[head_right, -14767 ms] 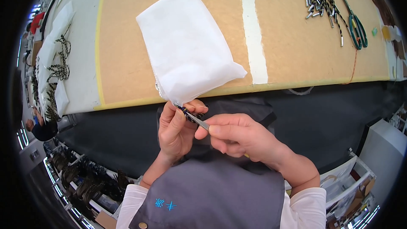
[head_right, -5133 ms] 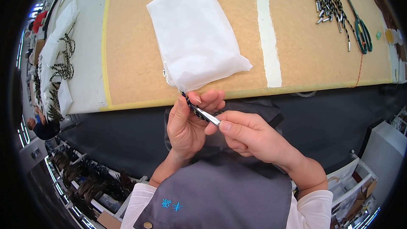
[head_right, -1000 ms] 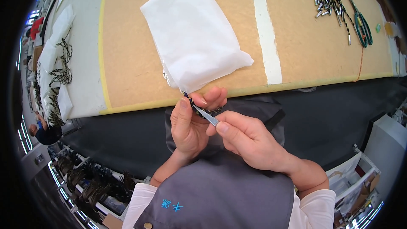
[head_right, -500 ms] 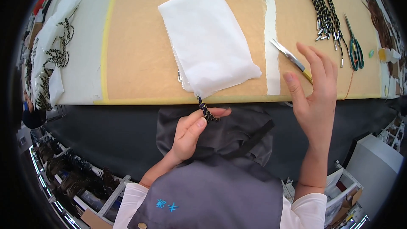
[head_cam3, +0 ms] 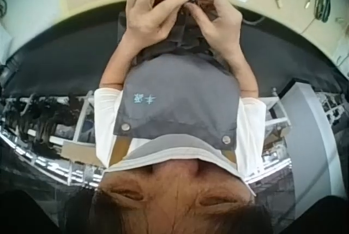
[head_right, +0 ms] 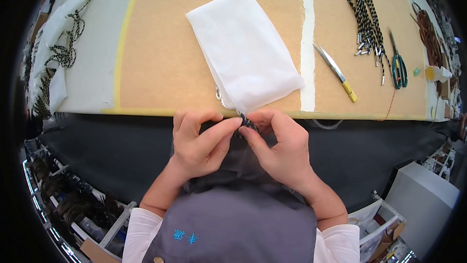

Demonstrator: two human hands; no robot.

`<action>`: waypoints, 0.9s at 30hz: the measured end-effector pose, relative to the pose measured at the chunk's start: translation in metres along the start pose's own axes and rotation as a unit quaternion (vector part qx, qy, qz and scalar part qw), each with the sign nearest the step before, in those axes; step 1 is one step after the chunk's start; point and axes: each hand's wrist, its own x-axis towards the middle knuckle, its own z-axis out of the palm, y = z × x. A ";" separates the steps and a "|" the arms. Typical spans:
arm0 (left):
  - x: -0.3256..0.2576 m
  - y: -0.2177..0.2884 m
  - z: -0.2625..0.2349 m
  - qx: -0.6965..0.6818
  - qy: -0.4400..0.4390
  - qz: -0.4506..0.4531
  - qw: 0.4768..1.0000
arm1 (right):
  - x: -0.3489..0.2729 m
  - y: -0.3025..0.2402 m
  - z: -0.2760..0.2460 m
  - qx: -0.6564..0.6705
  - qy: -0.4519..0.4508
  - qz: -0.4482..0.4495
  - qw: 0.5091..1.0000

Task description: Attaching decorative cords to white pouches in a workshop environment.

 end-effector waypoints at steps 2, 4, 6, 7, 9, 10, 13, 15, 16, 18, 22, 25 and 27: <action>0.014 -0.006 0.002 0.021 -0.005 0.016 1.000 | -0.004 0.005 0.000 -0.012 0.008 -0.016 1.000; 0.023 -0.010 0.004 0.018 -0.063 0.048 0.997 | -0.006 0.008 0.000 -0.021 0.018 -0.030 0.999; 0.028 -0.015 0.007 0.009 -0.064 0.058 0.996 | -0.007 0.010 -0.001 -0.050 0.046 -0.070 0.995; 0.029 -0.016 0.008 0.002 -0.066 0.066 0.996 | -0.007 0.011 -0.001 -0.050 0.046 -0.069 0.995; 0.029 -0.016 0.011 0.019 -0.060 0.087 0.994 | -0.006 0.012 -0.001 -0.069 0.054 -0.086 0.992; 0.030 -0.016 0.013 0.035 -0.053 0.107 0.992 | -0.005 0.012 -0.001 -0.068 0.055 -0.086 0.992; 0.027 -0.020 0.017 0.056 -0.043 0.131 0.989 | -0.005 0.012 -0.001 -0.067 0.046 -0.079 0.994; 0.027 -0.020 0.016 0.056 -0.046 0.130 0.989 | -0.007 0.014 0.001 -0.032 0.021 -0.044 0.998; 0.027 -0.020 0.016 0.055 -0.048 0.131 0.989 | -0.007 0.013 0.001 -0.033 0.023 -0.043 0.998; 0.027 -0.020 0.015 0.054 -0.050 0.130 0.989 | -0.008 0.013 0.003 0.045 -0.011 0.044 0.998; 0.027 -0.020 0.007 0.003 -0.080 0.087 0.993 | -0.009 0.016 0.003 0.092 -0.024 0.057 0.994; 0.010 -0.023 0.006 -0.065 0.001 0.041 0.997 | -0.007 0.001 -0.014 0.032 -0.050 0.019 0.998; -0.007 -0.015 0.000 -0.106 0.039 0.011 0.994 | -0.001 -0.006 -0.038 -0.027 -0.051 0.068 0.996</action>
